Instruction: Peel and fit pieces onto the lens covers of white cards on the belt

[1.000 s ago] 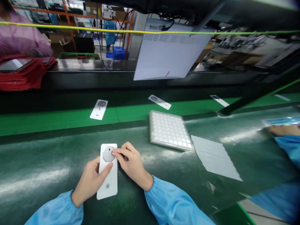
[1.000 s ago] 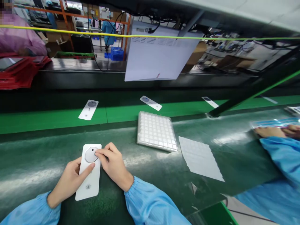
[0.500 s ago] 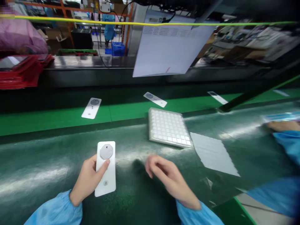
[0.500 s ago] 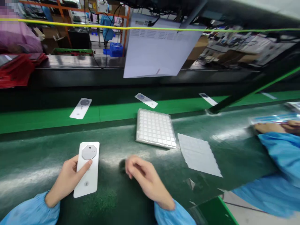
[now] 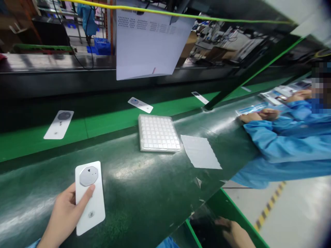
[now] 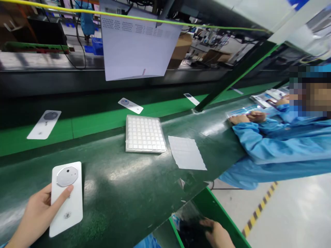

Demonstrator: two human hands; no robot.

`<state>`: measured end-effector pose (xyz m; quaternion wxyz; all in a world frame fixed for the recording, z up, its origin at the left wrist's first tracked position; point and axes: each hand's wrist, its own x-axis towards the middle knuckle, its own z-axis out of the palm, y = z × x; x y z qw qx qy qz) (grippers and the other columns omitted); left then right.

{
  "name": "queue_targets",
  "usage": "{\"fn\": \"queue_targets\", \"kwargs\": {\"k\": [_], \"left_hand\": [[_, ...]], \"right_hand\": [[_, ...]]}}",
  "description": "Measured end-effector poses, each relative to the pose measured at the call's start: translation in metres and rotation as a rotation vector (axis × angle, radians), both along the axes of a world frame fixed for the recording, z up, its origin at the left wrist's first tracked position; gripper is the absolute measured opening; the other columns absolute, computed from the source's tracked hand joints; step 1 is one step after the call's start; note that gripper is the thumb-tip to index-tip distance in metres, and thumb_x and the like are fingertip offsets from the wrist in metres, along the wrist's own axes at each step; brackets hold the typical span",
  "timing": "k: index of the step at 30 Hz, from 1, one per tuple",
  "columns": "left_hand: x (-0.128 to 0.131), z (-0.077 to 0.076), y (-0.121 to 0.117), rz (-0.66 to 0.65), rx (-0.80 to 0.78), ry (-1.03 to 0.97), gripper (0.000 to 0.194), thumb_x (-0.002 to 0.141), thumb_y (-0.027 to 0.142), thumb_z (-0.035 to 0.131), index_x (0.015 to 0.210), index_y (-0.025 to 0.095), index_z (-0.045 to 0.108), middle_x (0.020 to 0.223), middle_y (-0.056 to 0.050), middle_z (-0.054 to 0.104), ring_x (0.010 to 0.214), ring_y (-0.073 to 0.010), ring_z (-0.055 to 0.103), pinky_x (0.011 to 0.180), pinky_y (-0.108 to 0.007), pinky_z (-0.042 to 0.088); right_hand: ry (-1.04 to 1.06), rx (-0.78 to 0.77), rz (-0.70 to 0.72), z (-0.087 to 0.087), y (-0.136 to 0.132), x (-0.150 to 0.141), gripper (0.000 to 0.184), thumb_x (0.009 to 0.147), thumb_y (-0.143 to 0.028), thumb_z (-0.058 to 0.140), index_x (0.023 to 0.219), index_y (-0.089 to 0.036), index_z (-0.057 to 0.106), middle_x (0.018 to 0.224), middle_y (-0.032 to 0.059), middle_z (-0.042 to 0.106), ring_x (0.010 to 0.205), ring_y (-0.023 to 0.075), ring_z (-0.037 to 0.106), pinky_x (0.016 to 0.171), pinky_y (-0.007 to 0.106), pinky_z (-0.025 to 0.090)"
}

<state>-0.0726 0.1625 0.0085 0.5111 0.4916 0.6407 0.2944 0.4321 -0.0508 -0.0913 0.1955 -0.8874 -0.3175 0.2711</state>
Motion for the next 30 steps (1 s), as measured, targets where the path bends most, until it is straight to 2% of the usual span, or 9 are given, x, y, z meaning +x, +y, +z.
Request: {"fn": "queue_targets", "kwargs": {"k": [2,4,8,11,14,18,20,24,30], "left_hand": [[0.002,0.003,-0.001,0.022,-0.013,0.006,0.062,0.073,0.07,0.077,0.106,0.018,0.07,0.075,-0.006,0.079,0.068,-0.0303,0.076,0.051,-0.031,0.062],[0.001,0.003,0.001,0.037,-0.04,0.005,0.068,0.068,0.072,0.078,0.108,0.018,0.07,0.075,-0.006,0.079,0.064,-0.0305,0.076,0.048,-0.031,0.061],[-0.007,-0.006,0.007,0.029,-0.131,0.016,0.079,0.058,0.077,0.08,0.109,0.018,0.071,0.073,-0.006,0.079,0.059,-0.0303,0.074,0.044,-0.031,0.059],[-0.008,-0.009,0.007,0.018,-0.158,0.021,0.082,0.058,0.078,0.08,0.113,0.018,0.069,0.075,-0.005,0.08,0.061,-0.0297,0.075,0.046,-0.03,0.059],[-0.003,-0.004,0.003,0.007,-0.097,0.011,0.074,0.064,0.077,0.077,0.107,0.017,0.069,0.073,-0.005,0.078,0.061,-0.0284,0.074,0.048,-0.029,0.059],[0.0,-0.001,-0.001,-0.008,0.026,0.009,0.061,0.074,0.073,0.072,0.099,0.017,0.07,0.074,-0.005,0.078,0.066,-0.0271,0.073,0.054,-0.029,0.058],[-0.002,-0.005,0.0,-0.05,0.041,-0.009,0.061,0.076,0.073,0.07,0.099,0.017,0.07,0.077,-0.006,0.078,0.066,-0.0269,0.072,0.053,-0.029,0.056],[-0.007,-0.01,0.002,-0.096,0.058,-0.018,0.059,0.08,0.073,0.065,0.097,0.017,0.069,0.076,-0.006,0.077,0.065,-0.0258,0.07,0.052,-0.028,0.053],[-0.012,-0.019,-0.001,-0.091,0.109,0.042,0.06,0.079,0.076,0.065,0.093,0.018,0.072,0.07,-0.004,0.076,0.06,-0.0254,0.07,0.048,-0.028,0.052]], "right_hand": [[-0.021,-0.007,0.002,0.005,0.013,-0.001,0.03,0.06,-0.054,0.067,0.049,-0.027,0.062,0.059,0.0119,0.07,0.063,0.0346,0.071,0.061,0.045,0.054],[-0.08,-0.047,-0.006,0.021,0.027,0.002,0.043,0.069,-0.064,0.056,0.047,-0.026,0.056,0.051,0.0108,0.066,0.054,0.0322,0.067,0.061,0.045,0.053],[-0.19,-0.081,0.108,0.078,0.053,-0.003,0.048,0.078,-0.066,0.04,0.052,-0.027,0.052,0.05,0.0106,0.065,0.049,0.0279,0.064,0.059,0.041,0.05],[-0.221,0.033,0.314,0.122,0.082,-0.034,0.052,0.088,-0.065,0.041,0.058,-0.025,0.054,0.054,0.0062,0.064,0.051,0.0231,0.062,0.055,0.035,0.046],[-0.21,0.283,0.431,0.146,0.131,-0.087,0.05,0.097,-0.061,0.045,0.066,-0.023,0.055,0.057,0.0018,0.06,0.053,0.0185,0.058,0.053,0.029,0.043],[-0.225,0.613,0.637,0.143,0.208,-0.16,0.034,0.101,-0.047,0.054,0.092,-0.019,0.073,0.081,0.0061,0.071,0.069,0.0198,0.065,0.064,0.029,0.05],[-0.312,0.674,0.714,0.132,0.24,-0.185,0.031,0.1,-0.042,0.056,0.103,-0.018,0.076,0.093,0.0092,0.072,0.078,0.0213,0.067,0.073,0.032,0.053],[-0.494,0.558,0.651,0.11,0.278,-0.206,0.037,0.094,-0.039,0.065,0.118,-0.011,0.074,0.104,0.0134,0.069,0.079,0.0238,0.067,0.074,0.035,0.053],[-0.528,0.45,0.631,0.104,0.286,-0.215,0.021,0.096,-0.026,0.062,0.104,-0.012,0.077,0.1,0.0136,0.068,0.085,0.0247,0.068,0.075,0.033,0.052]]}}
